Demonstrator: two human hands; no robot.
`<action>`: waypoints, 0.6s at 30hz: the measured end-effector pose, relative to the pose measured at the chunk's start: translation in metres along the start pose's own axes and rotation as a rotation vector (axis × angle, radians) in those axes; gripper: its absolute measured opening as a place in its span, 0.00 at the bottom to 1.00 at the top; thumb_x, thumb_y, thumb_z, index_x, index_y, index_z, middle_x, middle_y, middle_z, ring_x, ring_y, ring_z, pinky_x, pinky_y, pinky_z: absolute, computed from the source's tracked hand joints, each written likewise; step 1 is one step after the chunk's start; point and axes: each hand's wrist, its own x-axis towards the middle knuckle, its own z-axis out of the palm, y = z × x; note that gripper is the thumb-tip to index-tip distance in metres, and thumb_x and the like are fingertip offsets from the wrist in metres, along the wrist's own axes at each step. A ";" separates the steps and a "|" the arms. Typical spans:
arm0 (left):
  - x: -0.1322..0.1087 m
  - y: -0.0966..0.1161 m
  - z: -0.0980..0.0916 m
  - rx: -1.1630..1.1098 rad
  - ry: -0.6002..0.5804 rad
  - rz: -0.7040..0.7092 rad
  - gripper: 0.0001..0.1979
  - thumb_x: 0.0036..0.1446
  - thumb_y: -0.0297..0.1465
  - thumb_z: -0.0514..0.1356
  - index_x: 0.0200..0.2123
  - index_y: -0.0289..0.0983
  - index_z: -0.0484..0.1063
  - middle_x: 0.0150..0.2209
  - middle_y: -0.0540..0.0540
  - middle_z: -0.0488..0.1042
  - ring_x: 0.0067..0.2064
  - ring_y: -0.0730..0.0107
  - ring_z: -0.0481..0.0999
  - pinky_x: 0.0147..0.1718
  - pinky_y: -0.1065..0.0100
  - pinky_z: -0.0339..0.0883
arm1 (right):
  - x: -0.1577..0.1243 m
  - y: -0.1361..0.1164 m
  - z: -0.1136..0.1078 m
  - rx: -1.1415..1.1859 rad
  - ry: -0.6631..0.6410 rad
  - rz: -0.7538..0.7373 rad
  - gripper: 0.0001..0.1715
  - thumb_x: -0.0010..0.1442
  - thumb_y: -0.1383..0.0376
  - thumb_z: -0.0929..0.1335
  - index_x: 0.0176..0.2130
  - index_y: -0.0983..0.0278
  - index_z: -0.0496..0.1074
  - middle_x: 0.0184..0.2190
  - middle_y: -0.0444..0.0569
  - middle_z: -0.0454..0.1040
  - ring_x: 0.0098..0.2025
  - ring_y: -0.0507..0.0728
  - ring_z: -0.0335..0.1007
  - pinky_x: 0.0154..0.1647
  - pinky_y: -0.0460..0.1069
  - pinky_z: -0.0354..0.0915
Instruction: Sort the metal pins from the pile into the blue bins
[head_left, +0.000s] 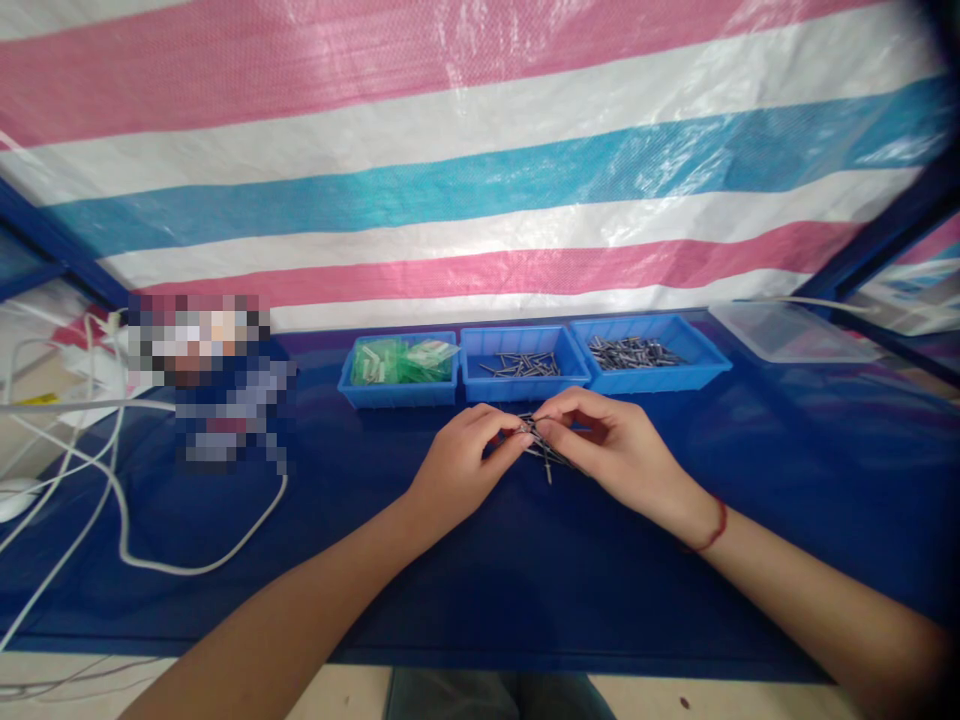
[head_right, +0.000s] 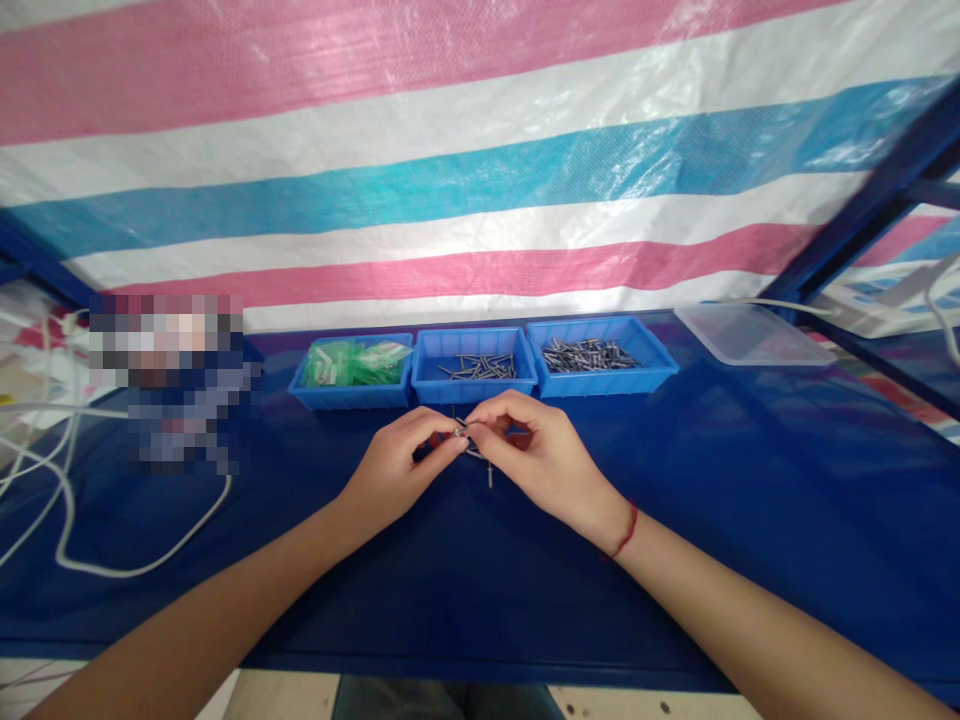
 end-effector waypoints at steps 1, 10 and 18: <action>0.000 0.000 0.000 -0.005 0.007 -0.001 0.08 0.61 0.34 0.56 0.37 0.37 0.73 0.36 0.47 0.74 0.39 0.69 0.73 0.38 0.70 0.66 | 0.000 0.000 0.000 0.007 -0.004 0.002 0.08 0.57 0.60 0.69 0.33 0.62 0.72 0.31 0.47 0.72 0.30 0.53 0.68 0.28 0.47 0.66; 0.000 0.004 -0.005 0.012 0.082 0.006 0.09 0.62 0.35 0.56 0.39 0.38 0.73 0.35 0.47 0.74 0.36 0.71 0.72 0.37 0.70 0.65 | 0.001 0.001 -0.004 -0.145 -0.027 -0.054 0.07 0.58 0.61 0.67 0.32 0.63 0.72 0.30 0.47 0.72 0.31 0.53 0.68 0.30 0.48 0.64; 0.000 -0.004 -0.004 0.288 -0.069 -0.008 0.11 0.59 0.37 0.58 0.43 0.42 0.75 0.41 0.47 0.74 0.46 0.62 0.69 0.46 0.60 0.61 | 0.023 0.007 -0.063 -0.529 0.446 -0.160 0.11 0.58 0.57 0.67 0.30 0.60 0.73 0.30 0.48 0.75 0.30 0.56 0.70 0.31 0.50 0.64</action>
